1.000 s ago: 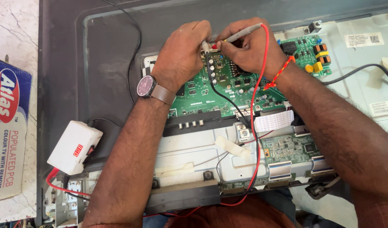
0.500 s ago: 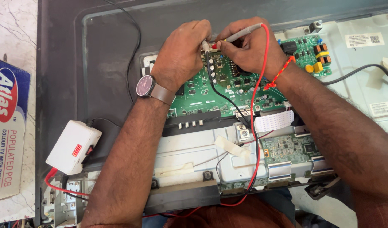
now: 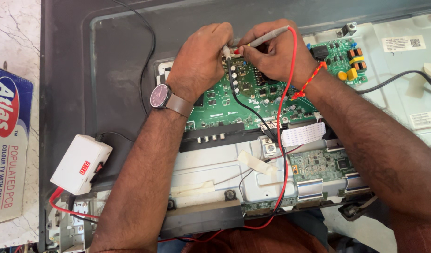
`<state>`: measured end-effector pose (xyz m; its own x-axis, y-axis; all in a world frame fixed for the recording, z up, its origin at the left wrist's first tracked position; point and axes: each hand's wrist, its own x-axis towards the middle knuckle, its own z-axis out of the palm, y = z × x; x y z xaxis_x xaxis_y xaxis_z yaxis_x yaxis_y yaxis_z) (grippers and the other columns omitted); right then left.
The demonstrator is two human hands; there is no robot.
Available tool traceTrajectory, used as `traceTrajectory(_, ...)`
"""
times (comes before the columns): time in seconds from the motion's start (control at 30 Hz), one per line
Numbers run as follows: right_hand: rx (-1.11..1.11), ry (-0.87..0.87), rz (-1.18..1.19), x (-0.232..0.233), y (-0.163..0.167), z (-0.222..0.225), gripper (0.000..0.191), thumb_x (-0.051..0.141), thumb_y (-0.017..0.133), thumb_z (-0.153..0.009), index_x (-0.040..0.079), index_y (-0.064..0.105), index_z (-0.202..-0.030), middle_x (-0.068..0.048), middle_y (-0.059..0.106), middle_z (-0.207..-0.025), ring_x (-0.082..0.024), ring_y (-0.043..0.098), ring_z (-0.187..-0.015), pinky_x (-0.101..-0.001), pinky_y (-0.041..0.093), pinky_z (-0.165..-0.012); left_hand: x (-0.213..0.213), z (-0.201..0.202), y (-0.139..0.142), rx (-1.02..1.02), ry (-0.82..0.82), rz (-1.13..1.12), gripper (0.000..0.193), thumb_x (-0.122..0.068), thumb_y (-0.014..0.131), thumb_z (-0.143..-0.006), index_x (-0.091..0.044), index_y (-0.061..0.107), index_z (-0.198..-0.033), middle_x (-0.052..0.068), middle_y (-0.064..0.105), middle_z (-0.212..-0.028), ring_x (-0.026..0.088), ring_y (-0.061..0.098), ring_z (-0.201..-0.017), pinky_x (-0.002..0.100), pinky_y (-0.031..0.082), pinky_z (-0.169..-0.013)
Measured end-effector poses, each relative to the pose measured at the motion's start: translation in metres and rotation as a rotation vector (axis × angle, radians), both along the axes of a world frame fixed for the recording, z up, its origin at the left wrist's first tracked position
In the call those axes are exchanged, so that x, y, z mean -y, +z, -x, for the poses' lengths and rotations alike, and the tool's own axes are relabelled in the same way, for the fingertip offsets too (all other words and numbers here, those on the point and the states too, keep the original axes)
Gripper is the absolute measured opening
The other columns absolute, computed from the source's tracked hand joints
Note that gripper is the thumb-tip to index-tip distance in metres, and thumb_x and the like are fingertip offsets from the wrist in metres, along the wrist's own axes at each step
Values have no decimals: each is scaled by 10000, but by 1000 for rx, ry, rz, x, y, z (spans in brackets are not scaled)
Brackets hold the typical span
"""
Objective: The person tests a television mainboard with a multimeter. They hold the red and black probes, touch them to points on the green circuit board mounted in the TV chassis, reposition the probes on different components, and at the end hold the probes while looking at the board.
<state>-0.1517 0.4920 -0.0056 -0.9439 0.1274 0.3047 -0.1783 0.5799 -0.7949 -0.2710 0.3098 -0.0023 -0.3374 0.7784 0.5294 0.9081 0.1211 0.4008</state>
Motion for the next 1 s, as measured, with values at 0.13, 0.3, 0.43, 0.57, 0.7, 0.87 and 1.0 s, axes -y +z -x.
traceTrajectory(0.13, -11, 11, 39, 0, -1, 1, 65, 38, 737, -969, 4, 759, -1021, -27, 729, -847, -28, 615, -722, -211, 481, -594, 0, -1, 2, -9, 2, 7, 150, 4, 651, -903, -43, 526, -971, 144, 622, -917, 402, 615, -927, 525, 490, -755)
traceTrajectory(0.3, 2, -1, 56, -2, -6, 1, 58, 46, 740, -970, 4, 758, -1006, -27, 727, -844, -31, 607, -720, -216, 477, -594, 1, 0, -1, -5, -13, -15, 149, 4, 653, -908, -44, 530, -975, 151, 624, -924, 413, 610, -935, 529, 484, -755)
traceTrajectory(0.43, 32, -9, 102, -3, -6, 1, 72, 46, 716, -959, 8, 761, -1000, -25, 728, -831, -38, 611, -721, -231, 484, -598, 2, -1, -2, -12, -31, -39, 169, 11, 656, -877, -38, 527, -974, 174, 622, -938, 439, 598, -948, 542, 471, -774)
traceTrajectory(0.57, -10, -10, 124, 1, -4, 3, 76, 62, 722, -944, 19, 763, -992, -20, 739, -837, -48, 642, -742, -240, 518, -626, 4, -3, 6, -3, -34, -36, 171, -1, 653, -847, -41, 539, -968, 184, 632, -932, 450, 600, -951, 548, 469, -778)
traceTrajectory(0.7, 14, -90, 25, 8, 3, -2, 86, 60, 721, -923, 33, 777, -983, -42, 747, -796, -77, 646, -712, -259, 514, -613, 4, -8, 14, -7, -19, 3, 162, -62, 680, -856, -46, 545, -944, 191, 636, -904, 447, 610, -930, 552, 474, -768)
traceTrajectory(0.87, 9, -51, -41, 21, 32, -22, 138, 119, 701, -954, 34, 774, -1034, -56, 749, -813, -79, 639, -727, -249, 511, -649, 11, -14, 26, -48, -4, 18, 119, -34, 640, -863, -46, 557, -948, 181, 647, -913, 436, 621, -924, 542, 483, -773)
traceTrajectory(1.0, 22, -99, 97, 38, 59, -51, 216, 182, 684, -994, 26, 771, -1116, -88, 715, -835, -95, 564, -707, -287, 452, -586, 32, -24, 55, -25, -41, -142, 109, 4, 628, -876, -38, 575, -961, 179, 637, -914, 428, 620, -910, 524, 487, -779)
